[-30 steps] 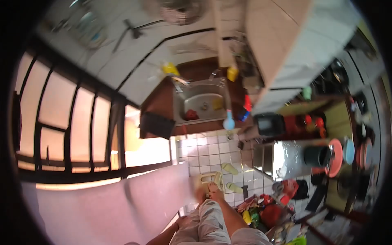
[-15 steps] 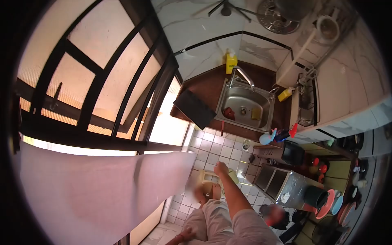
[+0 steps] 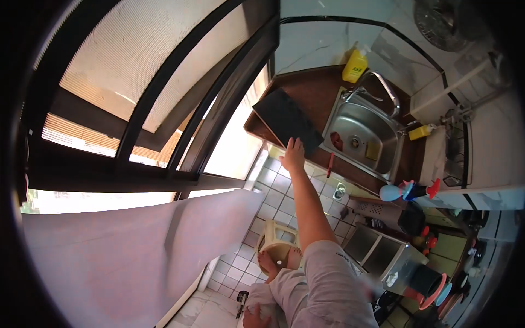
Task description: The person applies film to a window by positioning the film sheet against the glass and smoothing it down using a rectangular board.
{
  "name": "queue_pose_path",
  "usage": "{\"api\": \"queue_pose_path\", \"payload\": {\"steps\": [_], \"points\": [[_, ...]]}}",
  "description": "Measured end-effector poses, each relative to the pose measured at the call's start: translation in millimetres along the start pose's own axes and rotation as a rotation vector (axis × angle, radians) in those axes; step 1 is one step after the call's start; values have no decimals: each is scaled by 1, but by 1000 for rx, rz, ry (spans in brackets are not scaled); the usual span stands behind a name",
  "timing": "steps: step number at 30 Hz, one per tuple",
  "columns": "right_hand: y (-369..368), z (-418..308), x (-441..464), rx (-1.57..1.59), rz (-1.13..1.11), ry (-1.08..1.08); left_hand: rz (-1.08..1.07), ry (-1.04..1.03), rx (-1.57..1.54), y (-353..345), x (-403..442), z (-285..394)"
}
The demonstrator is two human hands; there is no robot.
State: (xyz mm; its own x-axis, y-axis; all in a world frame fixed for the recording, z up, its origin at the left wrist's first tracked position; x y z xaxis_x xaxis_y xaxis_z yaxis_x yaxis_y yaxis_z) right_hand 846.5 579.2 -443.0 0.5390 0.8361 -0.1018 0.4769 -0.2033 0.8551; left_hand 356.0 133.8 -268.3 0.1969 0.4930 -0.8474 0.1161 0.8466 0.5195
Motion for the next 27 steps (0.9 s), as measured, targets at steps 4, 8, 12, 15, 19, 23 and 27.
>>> {"api": "queue_pose_path", "payload": {"steps": [4, 8, 12, 15, 19, 23, 27], "points": [[-4, 4, 33, -126, -23, -49, -24, -27, 43, 34, 10, 14], [-11, 4, 47, -287, -79, -18, -45, -23, -15, 64, 16, 14], [-1, -8, 57, -441, -80, -36, 74, -43, -36, 42, 19, 5], [20, -10, 70, -335, -63, -67, 35, -46, -18, 54, 14, 12], [63, -15, 81, -126, 2, -31, 89, -51, -2, 53, 12, 16], [126, -15, 78, -32, 186, 15, 138, -64, -43, 39, 13, 12], [203, 22, 30, 419, 169, 9, -88, -46, -87, 74, -1, 26]]}}
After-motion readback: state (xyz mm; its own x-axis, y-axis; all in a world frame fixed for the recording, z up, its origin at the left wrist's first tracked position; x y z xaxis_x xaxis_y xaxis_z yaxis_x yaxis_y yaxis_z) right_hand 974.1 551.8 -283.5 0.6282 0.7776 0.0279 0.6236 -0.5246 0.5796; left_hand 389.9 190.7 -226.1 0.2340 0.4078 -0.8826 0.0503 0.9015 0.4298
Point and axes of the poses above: each hand's wrist, its own x-axis towards the middle knuckle, its own y-axis out of the back of the hand, z = x × y, the point moved 3 cm from there along x, towards the middle knuckle, and after that the axes turned 12 degrees about x, right-handed, at the moved point
